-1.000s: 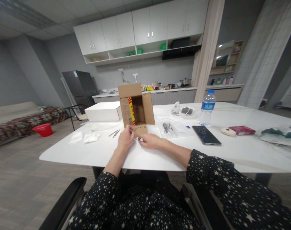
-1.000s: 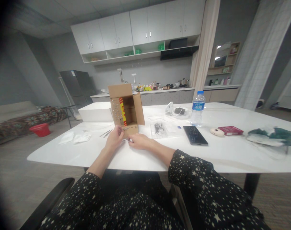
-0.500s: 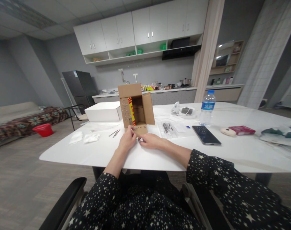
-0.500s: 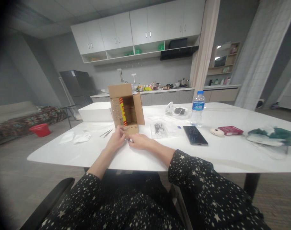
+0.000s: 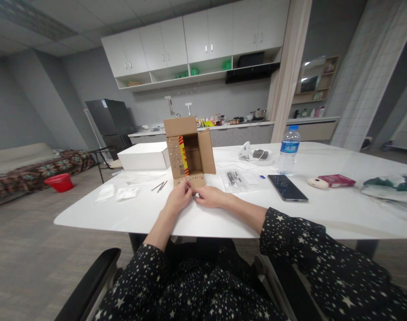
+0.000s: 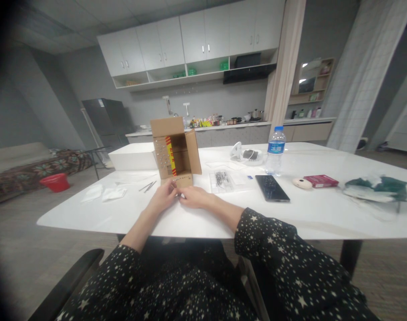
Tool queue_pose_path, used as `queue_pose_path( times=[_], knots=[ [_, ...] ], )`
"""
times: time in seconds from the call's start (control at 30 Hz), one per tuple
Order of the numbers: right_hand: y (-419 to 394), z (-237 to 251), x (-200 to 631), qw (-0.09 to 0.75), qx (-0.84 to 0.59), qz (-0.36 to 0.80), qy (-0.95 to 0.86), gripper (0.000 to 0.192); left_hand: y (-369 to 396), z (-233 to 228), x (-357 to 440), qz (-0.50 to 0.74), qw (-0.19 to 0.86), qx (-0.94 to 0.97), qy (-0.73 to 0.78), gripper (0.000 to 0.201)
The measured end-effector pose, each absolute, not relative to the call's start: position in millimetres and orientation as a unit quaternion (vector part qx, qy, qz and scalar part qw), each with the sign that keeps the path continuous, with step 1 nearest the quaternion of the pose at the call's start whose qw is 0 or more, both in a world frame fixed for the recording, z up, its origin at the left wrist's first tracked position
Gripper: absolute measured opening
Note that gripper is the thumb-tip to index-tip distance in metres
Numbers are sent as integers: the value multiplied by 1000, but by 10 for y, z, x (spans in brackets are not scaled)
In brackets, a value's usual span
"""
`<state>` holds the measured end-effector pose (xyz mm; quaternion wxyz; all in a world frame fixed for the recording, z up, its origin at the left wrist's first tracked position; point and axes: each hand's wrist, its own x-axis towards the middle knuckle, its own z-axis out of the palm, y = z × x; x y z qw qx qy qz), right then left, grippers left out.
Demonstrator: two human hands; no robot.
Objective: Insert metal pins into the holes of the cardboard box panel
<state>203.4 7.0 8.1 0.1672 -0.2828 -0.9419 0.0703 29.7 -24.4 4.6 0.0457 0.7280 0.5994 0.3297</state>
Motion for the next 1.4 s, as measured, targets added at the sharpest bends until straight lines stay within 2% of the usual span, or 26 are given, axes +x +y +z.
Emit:
queue_pose_path(
  times=[0.13, 0.3, 0.6, 1.03, 1.4],
  knots=[
    [74, 77, 2031, 163, -288, 70, -941, 33, -241, 41, 277, 297, -2, 732, 613, 7],
    [47, 97, 2038, 164, -292, 76, -939, 33, -232, 43, 241, 280, -39, 724, 630, 12],
    [21, 121, 2043, 156, -302, 76, -937, 35, -233, 16, 172, 261, -19, 728, 634, 23],
    [4, 139, 2041, 153, -309, 65, -937, 33, -156, -63, 150, 234, 12, 733, 639, 25],
    [17, 126, 2038, 151, -307, 64, -937, 34, -115, -110, 141, 203, -2, 749, 631, 23]
  ],
)
